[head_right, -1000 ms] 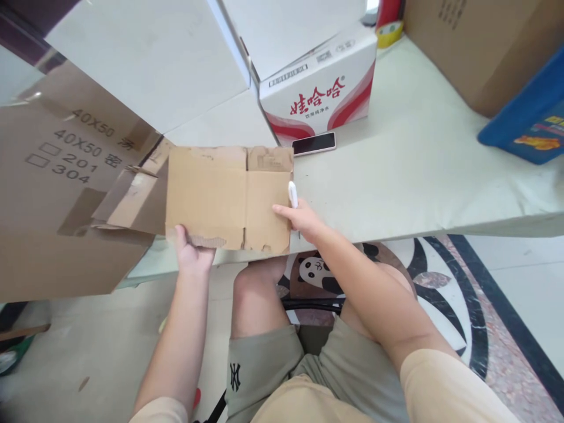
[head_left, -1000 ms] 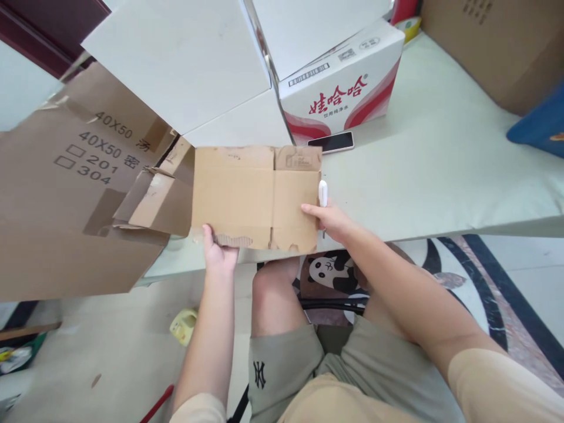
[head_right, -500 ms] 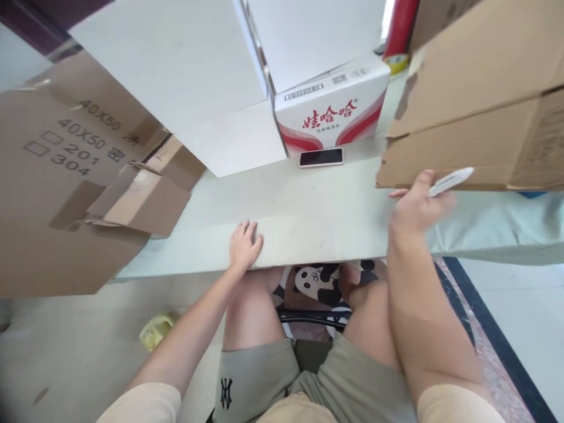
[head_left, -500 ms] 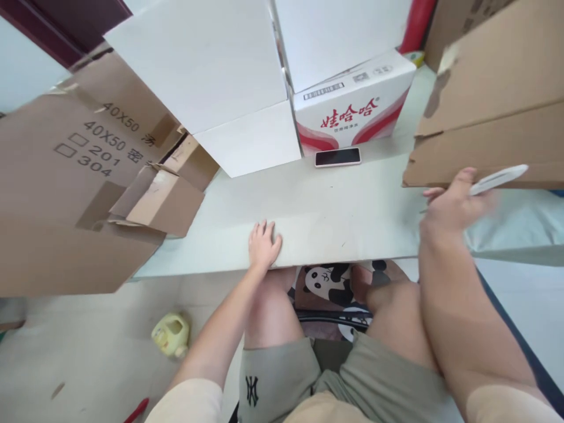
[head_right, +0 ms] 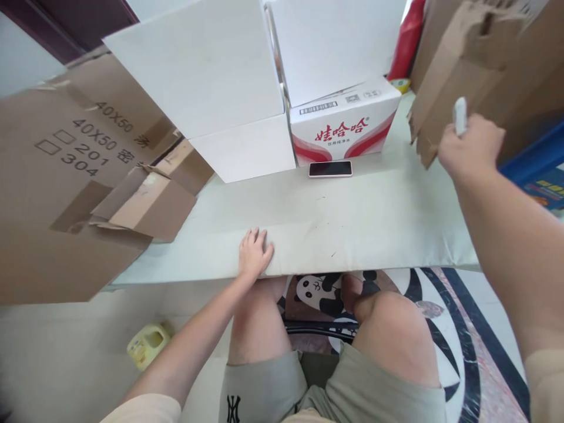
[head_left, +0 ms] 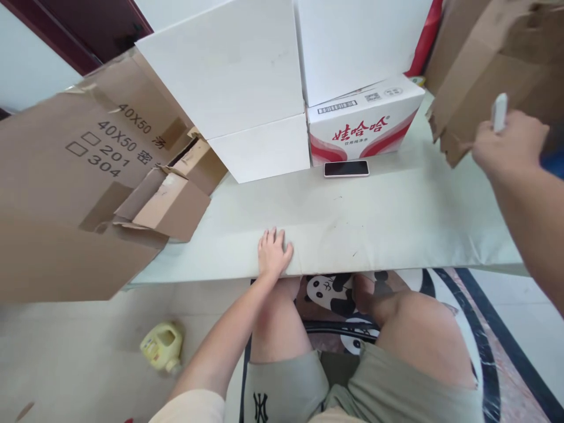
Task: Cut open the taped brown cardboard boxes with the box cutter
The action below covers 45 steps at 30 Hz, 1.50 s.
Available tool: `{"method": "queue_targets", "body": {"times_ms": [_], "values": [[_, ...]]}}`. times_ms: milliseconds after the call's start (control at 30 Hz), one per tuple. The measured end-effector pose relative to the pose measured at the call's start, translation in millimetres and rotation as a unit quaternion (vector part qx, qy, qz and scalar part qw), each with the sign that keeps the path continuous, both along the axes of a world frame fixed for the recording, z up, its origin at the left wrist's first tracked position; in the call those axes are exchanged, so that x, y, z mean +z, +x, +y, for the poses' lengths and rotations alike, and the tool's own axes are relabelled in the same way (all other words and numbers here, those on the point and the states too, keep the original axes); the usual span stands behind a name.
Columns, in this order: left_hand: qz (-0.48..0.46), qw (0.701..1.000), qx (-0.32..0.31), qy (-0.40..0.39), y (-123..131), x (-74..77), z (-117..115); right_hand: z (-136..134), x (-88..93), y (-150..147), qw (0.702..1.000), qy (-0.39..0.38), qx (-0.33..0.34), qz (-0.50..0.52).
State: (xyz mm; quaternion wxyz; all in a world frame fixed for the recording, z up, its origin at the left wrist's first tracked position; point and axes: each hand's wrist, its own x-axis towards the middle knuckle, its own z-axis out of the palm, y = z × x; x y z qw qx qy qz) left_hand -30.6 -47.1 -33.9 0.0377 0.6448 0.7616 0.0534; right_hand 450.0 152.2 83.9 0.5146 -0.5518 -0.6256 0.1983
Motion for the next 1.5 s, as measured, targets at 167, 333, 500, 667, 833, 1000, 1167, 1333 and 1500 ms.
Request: {"method": "queue_targets", "body": {"times_ms": [167,333,500,667,833,1000,1167,1333,1500], "values": [[-0.016,1.000,0.000,0.005,0.8,-1.0,-1.0,-15.1,-21.3,-97.7,0.974,-0.210,-0.075,0.045],[-0.030,1.000,0.005,-0.001,1.7,-0.2,-2.1,-110.6,-98.4,-194.8,0.957,-0.241,0.035,0.155],[-0.072,0.997,0.001,-0.003,6.1,-0.5,-7.9,-154.1,-130.8,-215.4,0.975,-0.186,0.055,0.111],[-0.194,0.980,0.017,0.035,-15.0,4.5,-7.3,-153.0,-128.7,-218.2,0.979,-0.180,0.080,-0.059],[-0.155,0.977,0.099,0.112,-132.4,68.3,10.6,-151.2,-134.2,-219.6,0.970,-0.185,0.085,-0.130],[-0.044,0.954,0.235,0.183,-263.4,142.7,33.2,-146.7,-153.6,-216.2,0.981,-0.086,0.115,-0.127],[-0.013,0.924,0.360,0.130,-288.5,154.8,35.2,-145.9,-155.3,-222.1,0.982,-0.096,0.099,-0.127],[-0.013,0.942,0.289,0.168,-254.6,135.5,5.5,-151.0,-145.8,-224.3,0.981,-0.138,0.098,-0.089],[-0.024,0.965,0.086,0.248,-208.1,121.5,-52.8,-161.0,-125.0,-230.9,0.987,-0.117,0.110,0.027]]}}
